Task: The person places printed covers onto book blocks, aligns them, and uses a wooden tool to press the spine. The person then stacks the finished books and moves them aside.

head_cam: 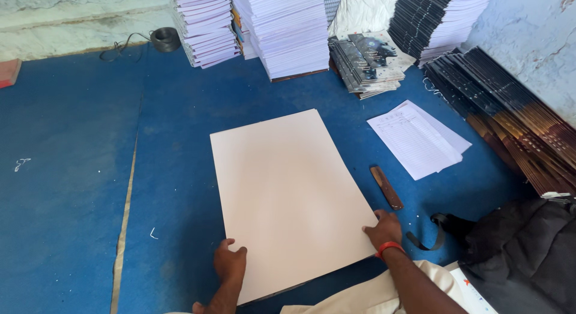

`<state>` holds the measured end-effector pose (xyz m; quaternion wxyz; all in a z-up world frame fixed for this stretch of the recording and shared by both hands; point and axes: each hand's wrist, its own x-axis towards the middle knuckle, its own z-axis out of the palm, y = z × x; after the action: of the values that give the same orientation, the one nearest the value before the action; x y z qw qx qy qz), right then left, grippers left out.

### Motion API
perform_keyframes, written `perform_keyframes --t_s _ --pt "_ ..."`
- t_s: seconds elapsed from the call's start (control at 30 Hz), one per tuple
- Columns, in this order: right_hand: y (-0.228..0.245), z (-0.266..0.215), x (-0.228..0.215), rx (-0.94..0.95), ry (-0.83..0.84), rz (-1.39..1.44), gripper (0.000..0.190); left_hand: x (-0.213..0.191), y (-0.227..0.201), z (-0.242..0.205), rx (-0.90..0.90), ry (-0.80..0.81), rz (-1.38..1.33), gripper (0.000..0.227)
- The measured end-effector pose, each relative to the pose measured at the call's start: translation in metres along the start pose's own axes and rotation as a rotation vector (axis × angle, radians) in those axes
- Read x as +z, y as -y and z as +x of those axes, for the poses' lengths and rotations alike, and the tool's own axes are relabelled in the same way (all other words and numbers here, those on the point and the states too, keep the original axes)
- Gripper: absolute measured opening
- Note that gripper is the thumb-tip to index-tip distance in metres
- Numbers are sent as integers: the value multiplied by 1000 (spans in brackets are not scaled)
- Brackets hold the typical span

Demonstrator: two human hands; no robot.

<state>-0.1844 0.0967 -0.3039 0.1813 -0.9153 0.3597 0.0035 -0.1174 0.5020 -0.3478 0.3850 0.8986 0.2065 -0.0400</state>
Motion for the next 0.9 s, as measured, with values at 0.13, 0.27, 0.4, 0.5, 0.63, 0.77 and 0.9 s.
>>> perform_keyframes --t_s 0.13,0.27,0.4,0.5,0.63,0.77,0.9 --pt "11 -5 -23 127 64 163 56 -8 -5 4 -55 -79 -71 56" --pt "17 -4 -50 125 192 146 48 -19 -19 -1 -121 -101 -169 51" --pt "16 -6 -70 -65 157 169 61 -29 -33 -3 -192 37 -215 24" --pt "18 -7 -86 -182 132 273 61 -24 -33 -2 -148 40 -167 24" --pt "32 -23 -116 -179 142 219 56 -11 -37 -3 57 100 -155 27" --pt "60 -51 -129 -656 -81 427 48 -1 -54 -12 51 269 -165 21" --pt "95 -76 -138 -624 -61 323 49 16 -67 0 35 327 -70 18"
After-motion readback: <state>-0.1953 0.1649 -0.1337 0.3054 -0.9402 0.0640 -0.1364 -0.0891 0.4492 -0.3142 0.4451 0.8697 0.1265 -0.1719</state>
